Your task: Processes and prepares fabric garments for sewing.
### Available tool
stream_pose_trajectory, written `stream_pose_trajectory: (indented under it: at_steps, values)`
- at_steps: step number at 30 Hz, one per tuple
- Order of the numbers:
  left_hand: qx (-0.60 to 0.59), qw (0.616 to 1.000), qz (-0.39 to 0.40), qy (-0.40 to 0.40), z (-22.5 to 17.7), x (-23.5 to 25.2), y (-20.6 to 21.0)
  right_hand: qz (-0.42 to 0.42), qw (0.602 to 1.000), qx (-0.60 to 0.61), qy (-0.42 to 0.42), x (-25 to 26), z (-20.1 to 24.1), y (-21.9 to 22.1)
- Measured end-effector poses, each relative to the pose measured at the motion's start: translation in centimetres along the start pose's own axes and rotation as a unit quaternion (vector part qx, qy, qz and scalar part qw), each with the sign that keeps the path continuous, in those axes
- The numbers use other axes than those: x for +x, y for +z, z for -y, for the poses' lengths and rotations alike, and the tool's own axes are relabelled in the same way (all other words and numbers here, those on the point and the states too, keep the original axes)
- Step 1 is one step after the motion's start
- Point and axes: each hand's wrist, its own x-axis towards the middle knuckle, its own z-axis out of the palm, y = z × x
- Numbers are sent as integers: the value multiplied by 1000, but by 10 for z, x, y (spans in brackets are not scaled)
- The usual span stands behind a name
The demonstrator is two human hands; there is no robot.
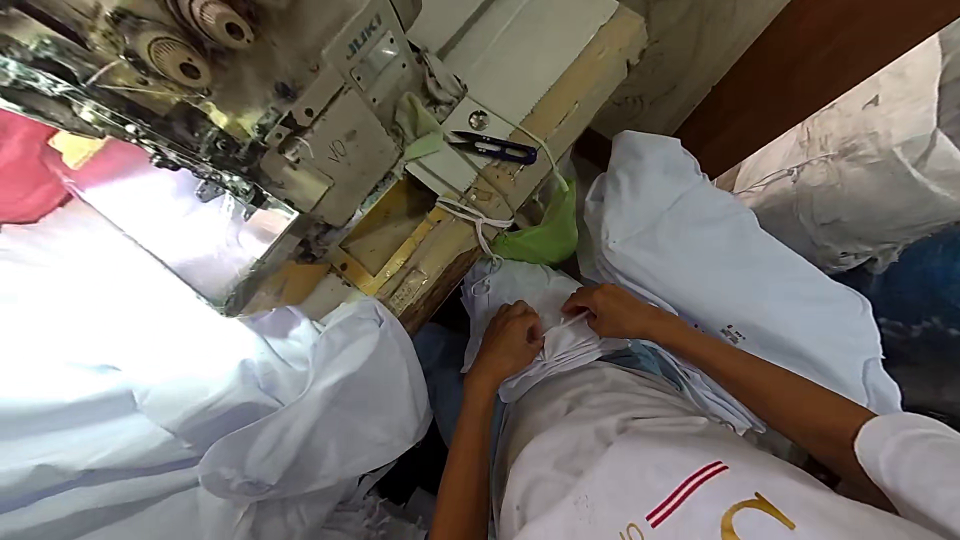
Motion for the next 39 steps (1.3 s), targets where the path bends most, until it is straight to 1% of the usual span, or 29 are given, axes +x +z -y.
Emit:
stream_pose_trajectory:
  at_steps: [4, 5, 7, 8, 10, 13, 15, 18, 21, 22, 24, 25, 27, 28, 29, 30, 32, 34, 35, 37, 39]
  values:
    - [-20, 998, 56, -28, -5, -6, -4, 74, 996, 3, 45, -15, 6, -7]
    - [-39, 997, 47, -39, -3, -8, -2, 74, 996, 6, 55, -19, 6, -7]
    - [-78, 995, 13, -64, 3, -9, 2, 47, 995, 18, 81, -23, 5, -1]
    - [-81, 994, -3, -73, 4, -10, 4, 27, 995, 27, 91, -24, 3, 3]
    - [-59, 995, -45, -66, 5, -13, 11, 1, 995, 47, 93, -24, 0, 7]
    - [9, 991, -129, -29, -2, -18, 21, -33, 995, 77, 46, -26, -11, 12]
    - [20, 986, -166, -6, -1, -16, 25, -78, 993, 91, -1, -26, -23, 16]
    - [11, 977, -214, 10, -1, -11, 24, -157, 986, 35, -55, -23, -27, 9]
    - [-7, 955, -295, 18, -11, -8, 16, -238, 966, -59, -86, -11, -10, -12]
    - [-16, 943, -330, 27, -15, -8, 12, -263, 958, -62, -96, -6, 0, -22]
    - [-39, 910, -409, 56, -23, -14, 0, -316, 940, -11, -127, 3, 26, -45]
    - [-53, 890, -446, 75, -27, -22, -9, -332, 931, 46, -146, 6, 41, -56]
    - [-102, 852, -499, 124, -34, -43, -26, -309, 911, 203, -181, 9, 73, -74]
    - [-127, 838, -508, 150, -35, -57, -34, -283, 894, 275, -212, 9, 88, -80]
    - [-146, 834, -504, 170, -35, -73, -41, -250, 884, 312, -243, 9, 103, -84]
    - [-160, 838, -490, 179, -34, -91, -46, -211, 887, 306, -273, 7, 114, -87]
    - [-166, 856, -457, 175, -26, -126, -47, -151, 909, 226, -317, 3, 133, -90]
    - [-137, 875, -436, 159, -15, -154, -39, -121, 916, 165, -344, 4, 150, -81]
    - [-117, 877, -441, 149, -11, -165, -33, -108, 916, 151, -354, 6, 157, -73]
    - [-106, 863, -477, 131, -3, -180, -18, -92, 916, 119, -372, 11, 169, -55]
    - [-159, 831, -516, 133, 6, -194, -1, -83, 908, 85, -402, 13, 178, -39]
